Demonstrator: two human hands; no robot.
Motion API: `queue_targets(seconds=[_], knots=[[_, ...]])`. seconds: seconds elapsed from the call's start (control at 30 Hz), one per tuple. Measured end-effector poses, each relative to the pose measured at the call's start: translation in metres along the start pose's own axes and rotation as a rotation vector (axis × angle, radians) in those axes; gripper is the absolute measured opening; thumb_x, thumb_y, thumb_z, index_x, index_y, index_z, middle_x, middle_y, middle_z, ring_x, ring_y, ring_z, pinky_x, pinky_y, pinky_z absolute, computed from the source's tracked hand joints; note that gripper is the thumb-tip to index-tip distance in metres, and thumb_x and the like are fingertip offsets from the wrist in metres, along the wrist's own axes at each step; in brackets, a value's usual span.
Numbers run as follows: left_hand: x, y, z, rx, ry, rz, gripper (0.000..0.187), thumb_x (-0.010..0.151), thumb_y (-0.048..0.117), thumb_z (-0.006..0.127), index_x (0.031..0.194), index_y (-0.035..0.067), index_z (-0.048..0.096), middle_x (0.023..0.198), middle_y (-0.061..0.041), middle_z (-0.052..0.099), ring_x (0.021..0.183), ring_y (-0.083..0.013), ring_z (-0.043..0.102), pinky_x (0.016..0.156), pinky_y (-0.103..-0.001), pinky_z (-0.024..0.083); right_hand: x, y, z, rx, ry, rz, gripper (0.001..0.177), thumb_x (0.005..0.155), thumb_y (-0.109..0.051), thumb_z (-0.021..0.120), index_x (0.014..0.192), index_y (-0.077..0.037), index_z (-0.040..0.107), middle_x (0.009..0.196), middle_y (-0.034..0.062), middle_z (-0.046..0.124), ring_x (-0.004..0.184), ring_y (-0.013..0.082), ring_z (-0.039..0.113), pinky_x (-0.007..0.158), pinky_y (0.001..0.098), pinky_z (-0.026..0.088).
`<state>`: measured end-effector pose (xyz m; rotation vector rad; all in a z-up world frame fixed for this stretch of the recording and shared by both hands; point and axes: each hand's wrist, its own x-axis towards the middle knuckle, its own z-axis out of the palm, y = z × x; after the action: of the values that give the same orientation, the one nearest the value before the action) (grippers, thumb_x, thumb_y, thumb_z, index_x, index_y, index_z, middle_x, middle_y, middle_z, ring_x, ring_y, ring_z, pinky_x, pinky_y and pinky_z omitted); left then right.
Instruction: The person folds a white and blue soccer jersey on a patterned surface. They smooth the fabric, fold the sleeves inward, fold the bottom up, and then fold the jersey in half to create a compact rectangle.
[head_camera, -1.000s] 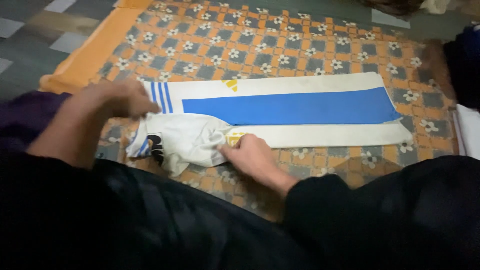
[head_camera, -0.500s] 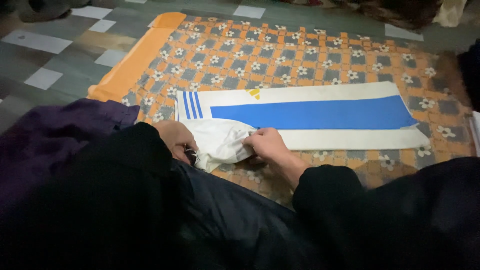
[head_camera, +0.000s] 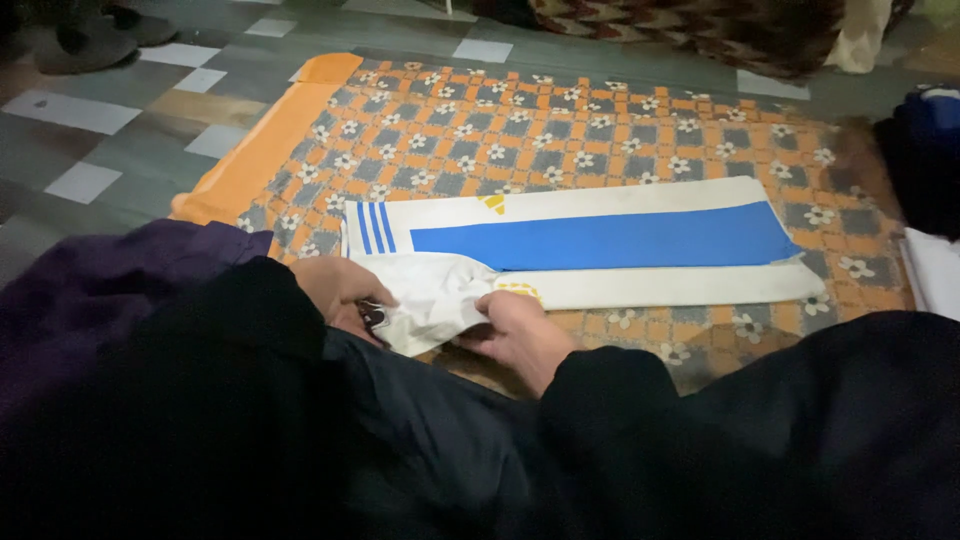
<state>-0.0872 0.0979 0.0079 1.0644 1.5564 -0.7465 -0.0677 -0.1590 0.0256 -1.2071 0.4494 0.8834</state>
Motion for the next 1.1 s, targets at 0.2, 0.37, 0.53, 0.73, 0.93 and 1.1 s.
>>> queue_targets(seconds=[0.2, 0.37, 0.53, 0.73, 0.93, 1.1], knots=[[0.046, 0.018, -0.011, 0.366, -0.043, 0.126, 0.055, 0.09, 0.028, 0.08, 0.135, 0.002, 0.061, 0.128, -0.016, 0.072, 0.115, -0.0374, 0.068, 0.107, -0.054, 0.047, -0.013, 0.008, -0.007, -0.122, -0.02, 0.129, 0.053, 0.101, -0.003, 0.056, 0.147, 0.011, 0.036, 0.138, 0.0255, 0.049, 0.115, 0.0508, 0.067, 0.088, 0.0659, 0.057], [0.041, 0.018, -0.016, 0.912, 0.042, 0.234, 0.054, 0.077, 0.039, 0.089, 0.121, 0.014, 0.068, 0.119, -0.008, 0.075, 0.104, -0.0303, 0.069, 0.101, -0.049, 0.049, -0.009, 0.011, -0.006, 0.019, -0.027, 0.077, 0.064, 0.098, -0.008, 0.057, 0.151, 0.006, 0.026, 0.141, 0.0343, 0.047, 0.118, 0.0601, 0.059, 0.086, 0.0713, 0.056], [0.037, 0.021, -0.015, 1.326, 0.106, 0.316, 0.053, 0.067, 0.047, 0.095, 0.11, 0.023, 0.074, 0.112, -0.002, 0.077, 0.097, -0.025, 0.07, 0.098, -0.045, 0.049, -0.025, 0.012, -0.001, -0.049, -0.011, 0.123, 0.053, 0.103, -0.009, 0.051, 0.151, 0.002, 0.03, 0.125, 0.0288, 0.058, 0.106, 0.0501, 0.07, 0.081, 0.0588, 0.062], [0.024, 0.007, -0.008, 1.703, 0.242, 0.372, 0.062, 0.06, 0.054, 0.1, 0.111, 0.029, 0.077, 0.113, -0.001, 0.077, 0.097, -0.021, 0.069, 0.099, -0.041, 0.046, -0.005, 0.022, -0.007, -0.143, 0.011, 0.144, 0.045, 0.102, -0.015, 0.052, 0.14, 0.002, 0.035, 0.103, 0.0303, 0.069, 0.085, 0.0491, 0.075, 0.068, 0.0611, 0.064], [0.028, 0.003, -0.001, 1.736, 0.378, 0.35, 0.083, 0.052, 0.057, 0.099, 0.125, 0.026, 0.074, 0.124, -0.002, 0.075, 0.104, -0.0189, 0.067, 0.102, -0.035, 0.043, 0.024, 0.036, -0.016, -0.17, -0.054, 0.193, 0.033, 0.101, -0.015, 0.052, 0.126, 0.005, 0.044, 0.093, 0.0273, 0.072, 0.08, 0.0459, 0.076, 0.064, 0.0633, 0.064], [0.039, 0.017, -0.003, 1.504, 0.448, 0.266, 0.022, 0.066, 0.045, 0.093, 0.077, 0.033, 0.079, 0.089, 0.013, 0.081, 0.081, -0.0131, 0.074, 0.08, -0.04, 0.052, 0.037, 0.045, -0.019, -0.283, -0.112, 0.235, 0.026, 0.098, -0.013, 0.054, 0.119, 0.003, 0.05, 0.096, 0.0255, 0.075, 0.078, 0.0394, 0.078, 0.063, 0.0623, 0.062]])
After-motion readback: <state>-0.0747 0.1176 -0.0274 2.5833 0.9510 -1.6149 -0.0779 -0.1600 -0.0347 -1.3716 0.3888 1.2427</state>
